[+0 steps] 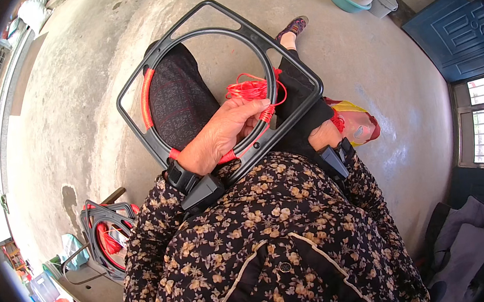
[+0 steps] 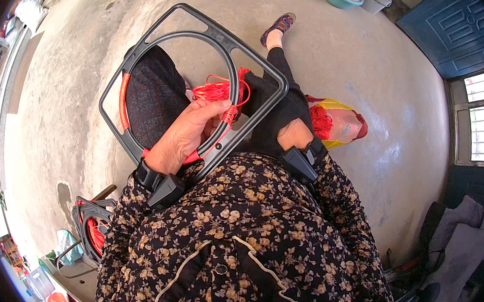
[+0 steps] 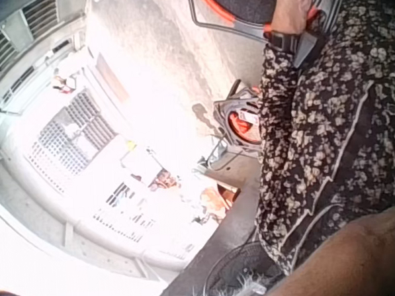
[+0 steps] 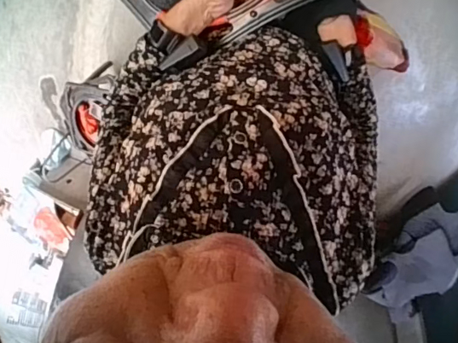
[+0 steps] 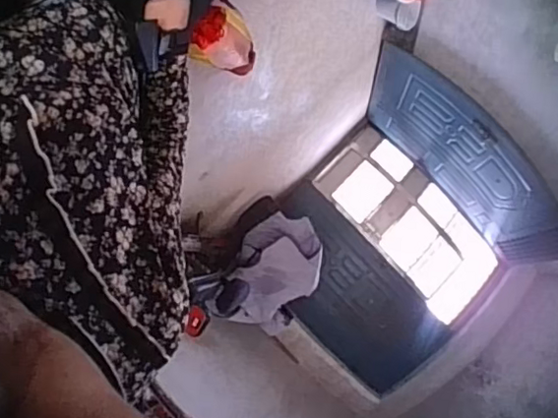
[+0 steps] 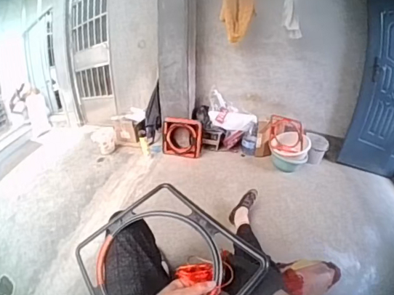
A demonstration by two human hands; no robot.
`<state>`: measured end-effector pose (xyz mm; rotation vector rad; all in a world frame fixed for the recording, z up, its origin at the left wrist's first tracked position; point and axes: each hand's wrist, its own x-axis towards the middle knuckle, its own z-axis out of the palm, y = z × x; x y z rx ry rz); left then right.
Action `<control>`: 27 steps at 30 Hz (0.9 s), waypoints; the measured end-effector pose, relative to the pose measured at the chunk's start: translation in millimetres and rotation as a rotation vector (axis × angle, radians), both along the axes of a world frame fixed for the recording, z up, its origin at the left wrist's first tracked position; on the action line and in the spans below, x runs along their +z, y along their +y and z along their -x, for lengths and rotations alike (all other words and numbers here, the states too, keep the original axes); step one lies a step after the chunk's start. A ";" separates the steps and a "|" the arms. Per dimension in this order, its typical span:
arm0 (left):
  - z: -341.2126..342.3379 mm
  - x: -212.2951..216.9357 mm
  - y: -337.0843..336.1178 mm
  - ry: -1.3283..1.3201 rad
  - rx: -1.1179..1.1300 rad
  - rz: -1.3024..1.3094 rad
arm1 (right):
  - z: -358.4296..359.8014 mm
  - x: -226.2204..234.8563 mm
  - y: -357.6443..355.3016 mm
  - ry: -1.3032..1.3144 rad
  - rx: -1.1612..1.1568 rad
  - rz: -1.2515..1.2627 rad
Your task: The recorder is seated on the floor and manually wraps a red nylon cord or net around a black plastic circular frame, likely a basketball rim.
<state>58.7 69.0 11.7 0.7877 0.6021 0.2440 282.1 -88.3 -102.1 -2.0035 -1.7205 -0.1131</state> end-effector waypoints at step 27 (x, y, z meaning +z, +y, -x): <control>0.5 0.2 1.3 -0.024 -0.024 -0.008 | -2.3 11.3 3.2 0.090 -0.043 -0.001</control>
